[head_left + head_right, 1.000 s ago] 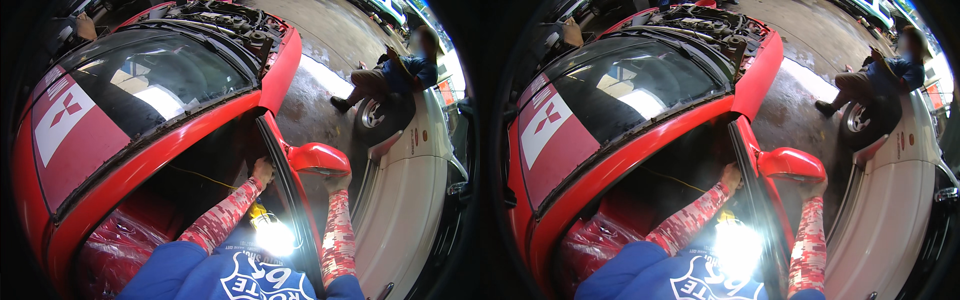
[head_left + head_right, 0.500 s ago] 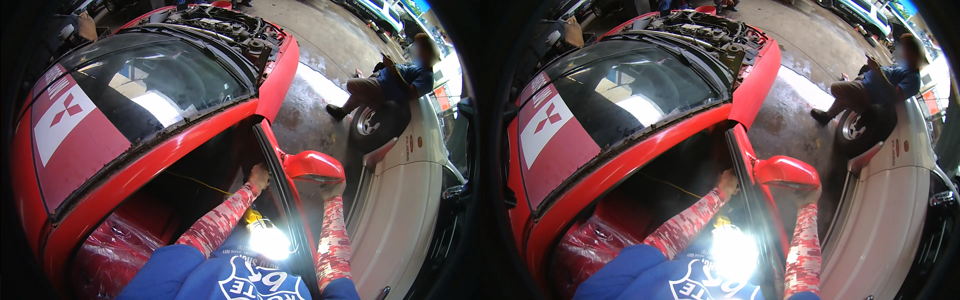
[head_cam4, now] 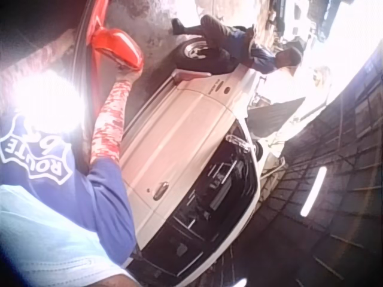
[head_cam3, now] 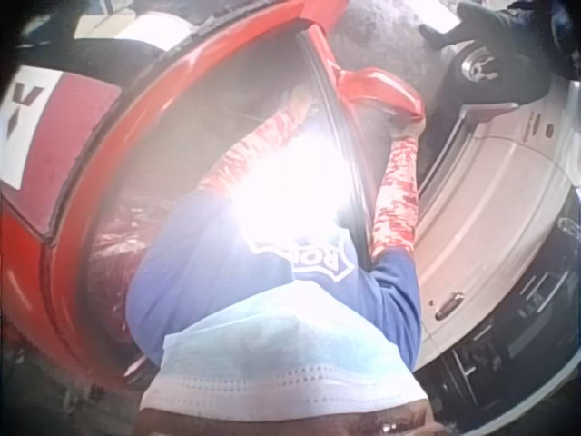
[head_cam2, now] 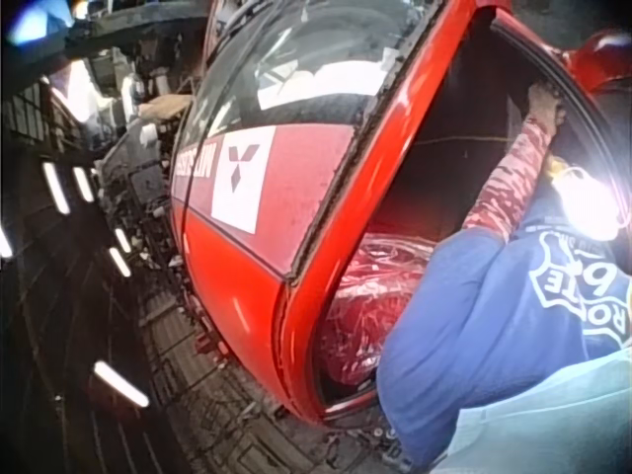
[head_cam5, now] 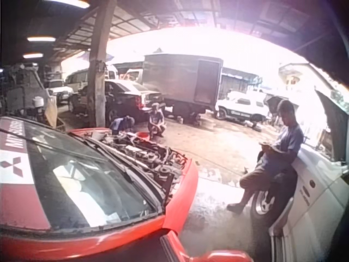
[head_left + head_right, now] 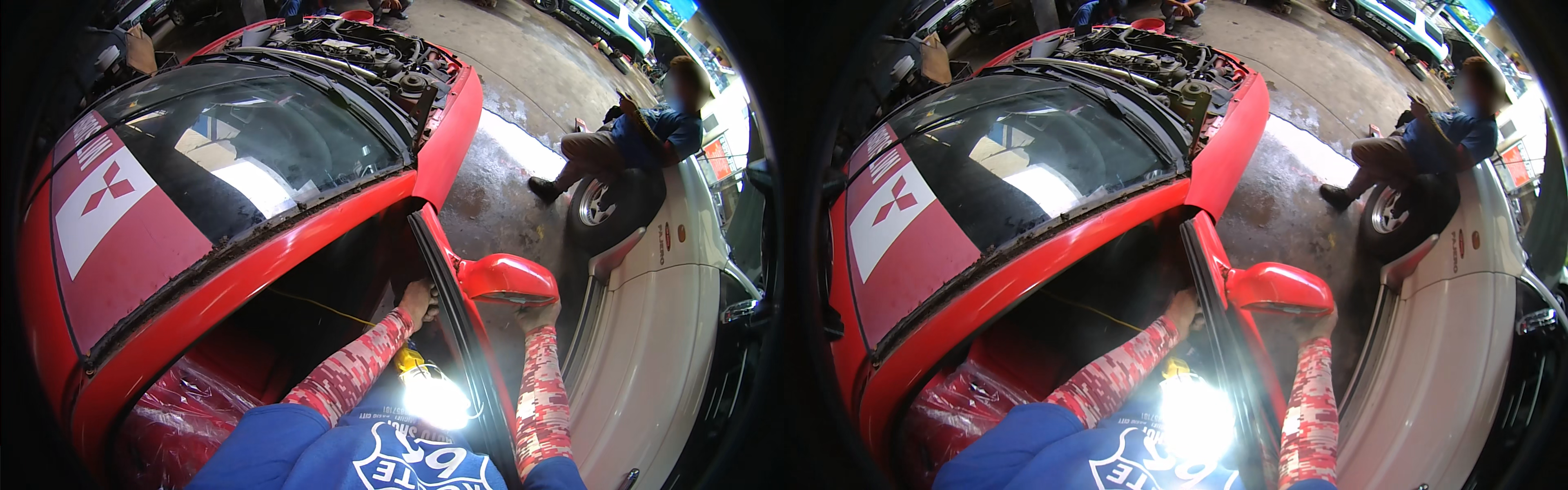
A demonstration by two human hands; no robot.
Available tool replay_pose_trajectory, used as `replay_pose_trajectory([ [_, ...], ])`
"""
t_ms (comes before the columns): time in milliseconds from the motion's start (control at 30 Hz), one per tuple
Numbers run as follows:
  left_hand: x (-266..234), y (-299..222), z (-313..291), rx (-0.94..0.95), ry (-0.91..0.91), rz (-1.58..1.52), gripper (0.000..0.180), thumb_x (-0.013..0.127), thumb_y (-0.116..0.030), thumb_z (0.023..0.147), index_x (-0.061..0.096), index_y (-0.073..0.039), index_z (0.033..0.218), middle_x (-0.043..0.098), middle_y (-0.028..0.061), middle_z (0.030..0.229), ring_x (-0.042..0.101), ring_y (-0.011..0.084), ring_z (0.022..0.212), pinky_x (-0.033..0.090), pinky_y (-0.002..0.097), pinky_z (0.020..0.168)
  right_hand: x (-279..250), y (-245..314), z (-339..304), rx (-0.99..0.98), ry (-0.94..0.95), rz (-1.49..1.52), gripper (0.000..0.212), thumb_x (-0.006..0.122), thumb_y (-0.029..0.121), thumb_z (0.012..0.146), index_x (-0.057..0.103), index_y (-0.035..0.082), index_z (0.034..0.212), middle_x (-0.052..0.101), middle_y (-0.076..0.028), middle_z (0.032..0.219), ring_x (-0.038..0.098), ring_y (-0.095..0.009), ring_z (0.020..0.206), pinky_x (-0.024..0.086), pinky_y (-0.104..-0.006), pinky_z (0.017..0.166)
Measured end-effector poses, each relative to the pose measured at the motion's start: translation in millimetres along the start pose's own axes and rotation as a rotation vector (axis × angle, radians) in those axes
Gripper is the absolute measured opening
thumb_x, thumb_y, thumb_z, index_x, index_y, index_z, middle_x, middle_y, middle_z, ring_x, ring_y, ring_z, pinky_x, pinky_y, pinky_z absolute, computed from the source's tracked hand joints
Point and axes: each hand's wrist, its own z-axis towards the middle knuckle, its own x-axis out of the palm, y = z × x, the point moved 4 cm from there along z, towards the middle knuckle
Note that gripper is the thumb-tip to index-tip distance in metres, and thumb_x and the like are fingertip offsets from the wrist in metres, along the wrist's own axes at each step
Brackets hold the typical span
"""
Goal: The person removes the driver-side exterior mirror from a red car. Using a screwdriver and pliers, they loosen fasteners and detach the mirror assembly, then inspect the removed mirror and its mounting bracket.
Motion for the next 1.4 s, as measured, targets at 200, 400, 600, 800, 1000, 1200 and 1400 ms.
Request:
replay_pose_trajectory([
  [200, -4.4, -11.0, -1.1, 0.045, -0.111, 0.285, 0.022, 0.051, -0.034, 0.097, 0.058, -0.016, 0.086, 0.055, -0.0011, 0.073, 0.045, 0.0104, 0.050, 0.033, 0.0275, 0.044, -1.2, 0.1, -1.9, 0.026, 0.003, 0.002, 0.043, 0.046, 0.040, 0.097, 0.068, 0.009, 0.116, 0.071, -0.010, 0.115, 0.066, -0.030, 0.109, 0.052, -0.0517, 0.096],
  [400, 6.3, -11.8, -14.2, 0.276, -0.180, 0.203, 0.010, 0.054, -0.020, 0.097, 0.060, -0.013, 0.099, 0.056, -0.0010, 0.073, 0.050, 0.0113, 0.052, 0.040, 0.0280, 0.044, 1.4, 0.4, -1.8, 0.022, 0.029, 0.009, 0.042, 0.047, 0.039, 0.096, 0.069, 0.009, 0.116, 0.071, -0.010, 0.116, 0.066, -0.029, 0.110, 0.053, -0.0521, 0.096],
  [600, -1.8, 3.8, 9.6, 0.099, -0.127, 0.093, 0.016, 0.051, -0.029, 0.099, 0.062, -0.019, 0.098, 0.054, -0.0040, 0.072, 0.050, 0.0121, 0.054, 0.040, 0.0306, 0.047, 2.7, -1.0, -1.4, -0.015, -0.048, 0.039, 0.049, 0.047, 0.048, 0.096, 0.068, 0.011, 0.120, 0.073, -0.009, 0.115, 0.071, -0.028, 0.101, 0.062, -0.0449, 0.077],
  [800, -13.5, 7.9, 24.4, 0.319, -0.310, 0.303, 0.027, 0.055, -0.031, 0.096, 0.066, -0.012, 0.113, 0.065, 0.0031, 0.082, 0.062, 0.0196, 0.072, 0.051, 0.0453, 0.064, 4.0, -2.7, -4.2, 0.036, 0.093, 0.015, 0.047, 0.045, 0.042, 0.095, 0.068, 0.010, 0.120, 0.070, -0.011, 0.122, 0.064, -0.032, 0.115, 0.050, -0.0560, 0.100],
  [1000, 1.6, -1.0, -3.1, 0.261, -0.275, 0.379, 0.054, 0.056, -0.011, 0.093, 0.046, -0.007, 0.146, 0.066, 0.0121, 0.089, 0.059, 0.0191, 0.060, 0.049, 0.0352, 0.052, 0.4, -2.7, -1.7, 0.018, 0.051, 0.024, 0.051, 0.047, 0.046, 0.094, 0.067, 0.009, 0.122, 0.069, -0.011, 0.124, 0.064, -0.033, 0.116, 0.051, -0.0572, 0.098],
  [1200, 7.4, -9.3, -10.1, 0.092, -0.185, 0.094, 0.029, 0.050, -0.032, 0.099, 0.064, -0.009, 0.109, 0.055, 0.0006, 0.071, 0.052, 0.0126, 0.056, 0.044, 0.0314, 0.046, 7.6, -4.2, -8.1, 0.051, 0.124, -0.010, 0.049, 0.048, 0.046, 0.093, 0.068, 0.011, 0.120, 0.070, -0.010, 0.122, 0.064, -0.030, 0.114, 0.052, -0.0529, 0.096],
  [1400, 4.7, -7.0, -7.2, 0.309, -0.278, 0.309, 0.028, 0.052, -0.028, 0.098, 0.064, -0.008, 0.114, 0.058, 0.0025, 0.074, 0.055, 0.0160, 0.058, 0.046, 0.0357, 0.047, 2.6, -3.6, -2.9, -0.008, 0.058, -0.005, 0.046, 0.048, 0.044, 0.093, 0.068, 0.012, 0.120, 0.070, -0.009, 0.119, 0.066, -0.030, 0.111, 0.055, -0.0515, 0.091],
])
